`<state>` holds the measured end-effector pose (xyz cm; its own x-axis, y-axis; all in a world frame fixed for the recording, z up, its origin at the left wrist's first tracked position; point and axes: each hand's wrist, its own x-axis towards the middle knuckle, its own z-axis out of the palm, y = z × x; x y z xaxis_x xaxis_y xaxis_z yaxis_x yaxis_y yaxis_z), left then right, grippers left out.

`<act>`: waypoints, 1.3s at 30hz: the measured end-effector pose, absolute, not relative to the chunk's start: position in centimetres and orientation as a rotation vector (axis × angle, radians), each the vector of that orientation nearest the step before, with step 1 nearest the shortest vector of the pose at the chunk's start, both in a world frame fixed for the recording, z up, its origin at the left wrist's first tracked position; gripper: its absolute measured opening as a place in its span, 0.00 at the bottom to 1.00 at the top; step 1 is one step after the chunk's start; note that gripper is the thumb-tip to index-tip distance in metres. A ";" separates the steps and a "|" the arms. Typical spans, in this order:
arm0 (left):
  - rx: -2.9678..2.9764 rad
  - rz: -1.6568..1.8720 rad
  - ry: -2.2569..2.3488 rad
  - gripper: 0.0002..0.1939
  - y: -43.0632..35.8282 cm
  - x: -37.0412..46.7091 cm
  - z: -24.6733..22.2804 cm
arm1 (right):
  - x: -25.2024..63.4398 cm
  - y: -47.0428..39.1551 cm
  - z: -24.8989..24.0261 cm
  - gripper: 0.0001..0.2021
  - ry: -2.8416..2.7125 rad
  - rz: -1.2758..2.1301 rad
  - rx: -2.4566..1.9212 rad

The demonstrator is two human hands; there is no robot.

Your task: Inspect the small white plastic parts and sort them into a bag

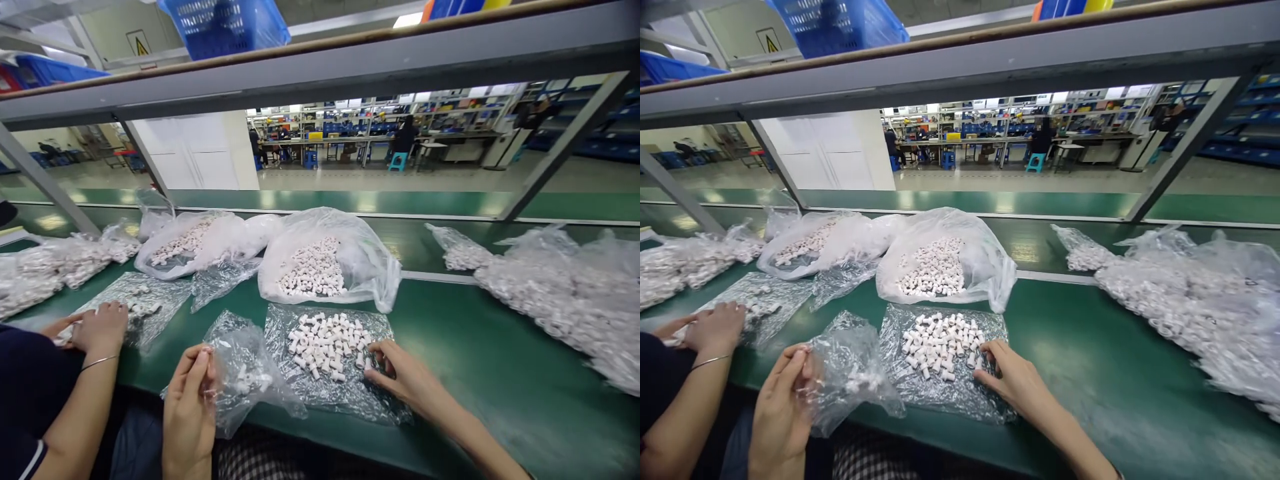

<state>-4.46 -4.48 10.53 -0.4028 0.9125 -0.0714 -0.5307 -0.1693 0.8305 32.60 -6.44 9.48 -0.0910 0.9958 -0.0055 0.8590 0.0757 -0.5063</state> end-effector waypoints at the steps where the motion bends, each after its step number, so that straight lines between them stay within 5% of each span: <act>1: 0.558 1.745 1.001 0.16 -4.6 -4.2 10.4 | 32.6 -6.5 8.9 0.14 -2.008 0.553 -1.848; 11: 0.545 1.614 1.057 0.19 -4.9 -2.6 9.4 | 33.7 -6.2 11.4 0.19 -1.294 1.450 -1.306; 21: 0.506 1.597 1.075 0.22 -4.9 -2.2 8.7 | 31.0 -5.7 8.6 0.13 -1.964 0.659 -1.848; 29: 0.514 1.595 1.044 0.20 -5.0 -2.0 8.5 | 31.1 -5.8 11.7 0.18 -1.345 1.544 -1.317; 39: 0.518 1.578 1.056 0.20 -5.1 -2.2 8.6 | 25.9 -6.5 8.5 0.08 -2.245 0.595 -1.625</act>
<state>-2.17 -5.07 8.56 -0.2908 0.9353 -0.2017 -0.5434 0.0121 0.8394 25.88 -6.52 8.49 -0.3114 0.9503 0.0045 0.8232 0.2722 -0.4982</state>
